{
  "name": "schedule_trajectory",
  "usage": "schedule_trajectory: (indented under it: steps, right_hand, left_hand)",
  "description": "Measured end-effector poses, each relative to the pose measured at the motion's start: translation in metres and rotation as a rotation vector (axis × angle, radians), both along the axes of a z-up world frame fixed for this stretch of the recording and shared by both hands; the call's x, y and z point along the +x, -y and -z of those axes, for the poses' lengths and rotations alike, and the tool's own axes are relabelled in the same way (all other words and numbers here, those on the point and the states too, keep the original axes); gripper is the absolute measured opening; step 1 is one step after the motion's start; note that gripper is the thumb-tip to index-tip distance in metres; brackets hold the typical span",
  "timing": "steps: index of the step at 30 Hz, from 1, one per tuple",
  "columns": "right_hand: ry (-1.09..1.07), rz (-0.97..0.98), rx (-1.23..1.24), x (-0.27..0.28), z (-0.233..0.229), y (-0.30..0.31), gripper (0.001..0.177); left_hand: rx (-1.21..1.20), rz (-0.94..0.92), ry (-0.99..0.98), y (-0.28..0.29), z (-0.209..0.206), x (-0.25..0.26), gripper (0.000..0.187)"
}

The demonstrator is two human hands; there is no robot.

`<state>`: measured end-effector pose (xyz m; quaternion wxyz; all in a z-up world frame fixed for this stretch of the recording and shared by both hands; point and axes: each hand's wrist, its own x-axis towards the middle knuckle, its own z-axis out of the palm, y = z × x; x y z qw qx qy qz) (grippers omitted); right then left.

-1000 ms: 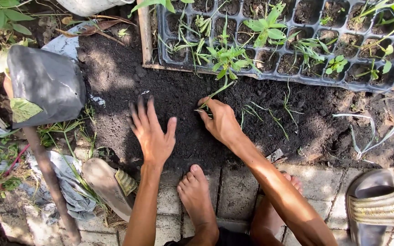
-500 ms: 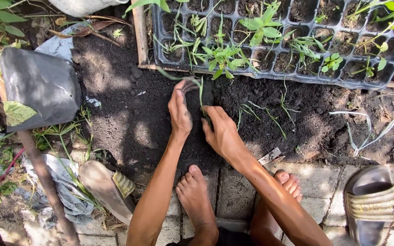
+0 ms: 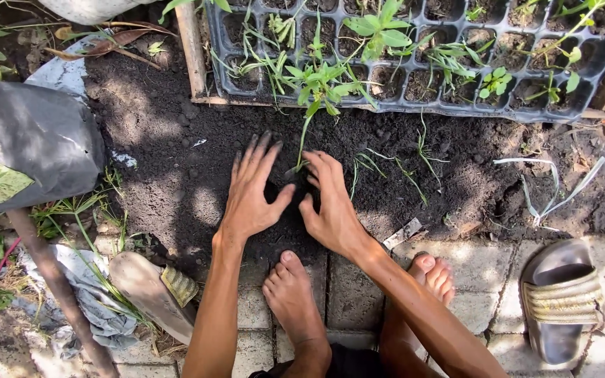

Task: Transplanting small seedlings from a plastic nursery tray into a prepared soil bed on the ground.

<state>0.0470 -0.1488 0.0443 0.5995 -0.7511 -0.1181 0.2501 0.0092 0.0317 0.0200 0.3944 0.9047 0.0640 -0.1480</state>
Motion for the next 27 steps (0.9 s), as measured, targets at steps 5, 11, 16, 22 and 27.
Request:
schedule_trajectory:
  steps: [5,11,16,22,27]
  right_hand:
    - [0.287,-0.078,-0.203,-0.053,0.005,0.030,0.058]
    - [0.645,-0.160,-0.554,-0.051,0.033,0.047,0.057]
    - [0.685,-0.203,-0.793,-0.047,0.056,0.041,0.072]
    - [0.561,-0.366,-0.837,-0.049,0.053,0.041,0.070]
    - [0.463,-0.346,-0.772,-0.054,0.052,0.051,0.064]
  left_hand:
    - [0.222,0.119,-0.010,0.007,0.003,-0.003,0.070]
    - [0.340,0.024,-0.086,0.018,-0.015,-0.019,0.049]
    - [0.287,-0.059,-0.143,0.055,0.000,-0.045,0.045]
    - [0.308,-0.014,0.250,0.054,0.021,-0.035,0.032]
    - [0.133,-0.020,0.124,0.034,0.011,0.004,0.020]
